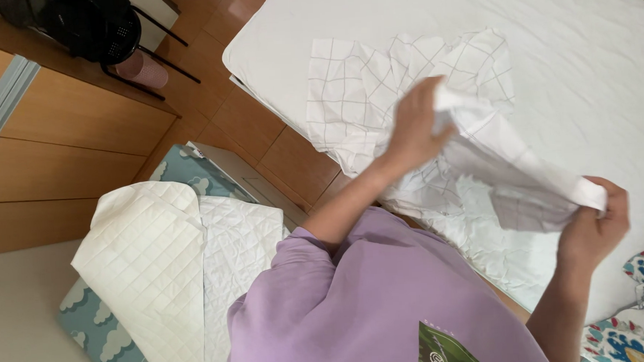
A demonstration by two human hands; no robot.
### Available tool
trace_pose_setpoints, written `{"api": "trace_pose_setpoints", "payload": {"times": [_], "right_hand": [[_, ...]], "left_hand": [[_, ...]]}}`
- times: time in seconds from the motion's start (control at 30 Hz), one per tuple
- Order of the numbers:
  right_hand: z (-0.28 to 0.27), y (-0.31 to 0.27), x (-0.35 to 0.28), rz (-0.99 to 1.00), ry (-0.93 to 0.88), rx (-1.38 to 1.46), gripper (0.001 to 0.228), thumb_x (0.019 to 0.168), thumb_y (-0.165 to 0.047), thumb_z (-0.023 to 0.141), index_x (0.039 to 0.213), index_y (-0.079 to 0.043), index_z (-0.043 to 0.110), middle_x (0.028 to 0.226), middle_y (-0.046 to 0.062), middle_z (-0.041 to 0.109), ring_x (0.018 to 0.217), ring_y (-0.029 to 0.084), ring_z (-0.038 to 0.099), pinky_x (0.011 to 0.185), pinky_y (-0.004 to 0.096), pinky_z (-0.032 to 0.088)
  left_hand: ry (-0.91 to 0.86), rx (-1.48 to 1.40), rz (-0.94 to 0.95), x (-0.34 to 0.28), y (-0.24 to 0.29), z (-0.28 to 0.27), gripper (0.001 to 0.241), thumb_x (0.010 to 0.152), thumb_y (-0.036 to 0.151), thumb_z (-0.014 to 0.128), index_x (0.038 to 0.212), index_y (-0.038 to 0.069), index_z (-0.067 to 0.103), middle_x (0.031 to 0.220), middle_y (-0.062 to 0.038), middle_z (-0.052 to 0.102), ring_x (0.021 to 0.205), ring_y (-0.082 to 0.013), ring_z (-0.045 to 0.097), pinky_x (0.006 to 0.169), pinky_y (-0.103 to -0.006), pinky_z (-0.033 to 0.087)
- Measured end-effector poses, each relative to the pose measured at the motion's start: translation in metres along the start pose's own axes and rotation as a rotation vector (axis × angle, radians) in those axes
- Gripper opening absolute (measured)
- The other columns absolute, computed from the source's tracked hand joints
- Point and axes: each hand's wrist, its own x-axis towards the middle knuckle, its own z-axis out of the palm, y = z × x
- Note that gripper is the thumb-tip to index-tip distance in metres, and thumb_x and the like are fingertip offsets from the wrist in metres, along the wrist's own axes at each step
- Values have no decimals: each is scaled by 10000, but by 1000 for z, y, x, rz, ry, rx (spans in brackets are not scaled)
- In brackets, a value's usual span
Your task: The recorder is unfolding and organizing white bed sheets on a single bed.
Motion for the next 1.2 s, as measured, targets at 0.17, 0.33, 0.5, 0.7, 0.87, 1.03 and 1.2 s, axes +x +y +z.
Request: {"api": "trace_pose_setpoints", "payload": {"times": [0.17, 0.33, 0.5, 0.7, 0.87, 1.03, 1.2], "right_hand": [[26, -71, -8, -42, -349, 70, 379, 959, 120, 463, 1245, 21, 692, 1055, 53, 712, 982, 90, 639, 919, 255, 509], [24, -119, 6, 52, -366, -158, 342, 927, 17, 744, 1267, -7, 713, 723, 72, 607, 651, 128, 522, 617, 321, 414], [6, -41, -3, -222, -381, -506, 197, 933, -14, 790, 1120, -56, 742, 860, 83, 682, 729, 205, 637, 723, 345, 507], [0, -29, -1, -270, -230, -532, 104, 964, -7, 693, 1067, -11, 677, 1097, 172, 663, 986, 313, 603, 678, 330, 503], [13, -27, -1, 267, -131, 184, 144, 1171, -98, 501, 1155, -45, 633, 951, -35, 580, 834, 48, 466, 726, 206, 388], [28, -65, -12, 158, -263, 289, 148, 1156, -69, 504, 1185, -17, 639, 984, -4, 626, 859, 34, 516, 778, 201, 422], [28, -98, -12, 86, -306, 197, 173, 1076, -67, 582, 1221, -5, 655, 1058, 30, 682, 918, 70, 597, 789, 214, 462]], "left_hand": [[-439, -81, 486, -36, 59, 19, 820, 810, 522, 783, 1440, 100, 472, 1362, -138, 567, 1350, -326, 485, 1222, -594, 175], [-620, -70, 326, -23, 42, 16, 352, 890, 301, 701, 1221, 184, 670, 985, -42, 768, 968, -204, 716, 929, -445, 481], [-438, -186, 211, -4, 19, -26, 278, 895, 85, 607, 1119, 195, 729, 873, -26, 790, 740, -166, 750, 713, -362, 568], [-149, -290, 40, -4, 1, -44, 248, 942, 46, 650, 1164, 131, 717, 1004, -77, 785, 827, -194, 756, 738, -362, 597], [-136, -78, 262, -16, 15, -18, 966, 778, 166, 851, 1569, 113, 298, 1589, -155, 351, 1489, -375, 357, 1253, -532, 255], [-426, -72, 437, -43, 49, 12, 864, 756, 367, 868, 1482, 173, 442, 1421, -82, 544, 1463, -334, 384, 1195, -617, 183], [-747, -112, 192, -43, 50, 20, 304, 1049, 320, 588, 1304, 208, 710, 1107, -17, 790, 1041, -188, 757, 964, -359, 572]]}}
